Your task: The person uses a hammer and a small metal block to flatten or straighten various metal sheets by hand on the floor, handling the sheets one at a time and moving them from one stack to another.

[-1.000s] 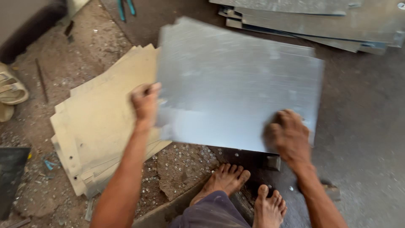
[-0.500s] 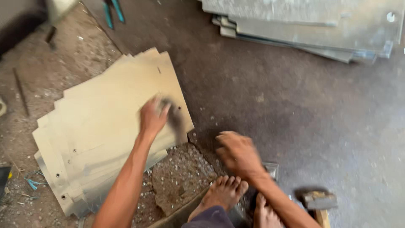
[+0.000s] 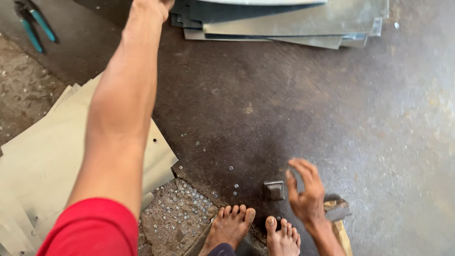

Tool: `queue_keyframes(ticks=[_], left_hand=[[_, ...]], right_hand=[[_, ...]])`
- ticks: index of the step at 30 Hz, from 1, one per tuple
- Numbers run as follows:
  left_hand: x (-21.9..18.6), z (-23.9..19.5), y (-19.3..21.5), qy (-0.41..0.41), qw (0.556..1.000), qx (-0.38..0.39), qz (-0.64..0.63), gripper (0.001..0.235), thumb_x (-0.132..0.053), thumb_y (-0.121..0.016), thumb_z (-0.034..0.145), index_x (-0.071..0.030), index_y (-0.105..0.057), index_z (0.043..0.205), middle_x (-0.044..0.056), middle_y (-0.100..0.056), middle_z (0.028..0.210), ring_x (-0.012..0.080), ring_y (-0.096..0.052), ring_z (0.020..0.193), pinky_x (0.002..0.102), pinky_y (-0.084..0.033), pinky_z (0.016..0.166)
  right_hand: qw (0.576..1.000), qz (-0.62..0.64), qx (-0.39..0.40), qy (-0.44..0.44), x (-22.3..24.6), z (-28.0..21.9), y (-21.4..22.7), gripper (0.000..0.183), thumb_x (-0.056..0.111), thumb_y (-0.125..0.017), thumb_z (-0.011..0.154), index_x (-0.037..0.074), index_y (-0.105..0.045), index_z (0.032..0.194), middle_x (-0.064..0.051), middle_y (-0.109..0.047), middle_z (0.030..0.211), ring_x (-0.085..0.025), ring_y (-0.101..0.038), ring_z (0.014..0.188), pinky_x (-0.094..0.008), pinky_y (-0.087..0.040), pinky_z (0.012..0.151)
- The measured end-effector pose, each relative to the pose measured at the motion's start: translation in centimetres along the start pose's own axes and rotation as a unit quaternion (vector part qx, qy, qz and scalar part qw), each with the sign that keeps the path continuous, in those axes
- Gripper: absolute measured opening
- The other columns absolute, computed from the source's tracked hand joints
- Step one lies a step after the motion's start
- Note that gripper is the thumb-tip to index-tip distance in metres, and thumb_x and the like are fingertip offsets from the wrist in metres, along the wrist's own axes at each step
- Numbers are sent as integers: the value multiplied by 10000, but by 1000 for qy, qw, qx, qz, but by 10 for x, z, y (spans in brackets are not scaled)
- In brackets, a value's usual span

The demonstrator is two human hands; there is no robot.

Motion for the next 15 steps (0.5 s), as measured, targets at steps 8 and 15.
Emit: queue_keyframes(ticks=[8, 15], left_hand=[[-51, -179, 2, -164, 970, 165, -77, 226, 23, -698, 809, -58, -647, 1013, 102, -734, 923, 214, -791, 790, 376, -703, 704], [-48, -296, 163, -199, 971, 8, 132, 292, -116, -673, 975, 16, -646, 1234, 52, -747, 1015, 106, -715, 874, 240, -623, 752]], right_hand=[[974, -9, -139, 179, 17, 130, 67, 144, 77, -657, 1062, 8, -667, 1188, -176, -689, 1240, -288, -676, 1199, -373, -592, 1028], [981, -189, 50, -6, -8, 147, 52, 529, 232, -672, 1012, -14, -515, 1454, -242, -518, 1467, -381, -414, 1404, -559, -325, 1134]])
Point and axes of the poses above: each hand's wrist, its own z-axis towards the middle knuckle, its own y-axis out of the back of the hand, x = y × z, the point moved 7 cm from there along z, towards the middle knuckle
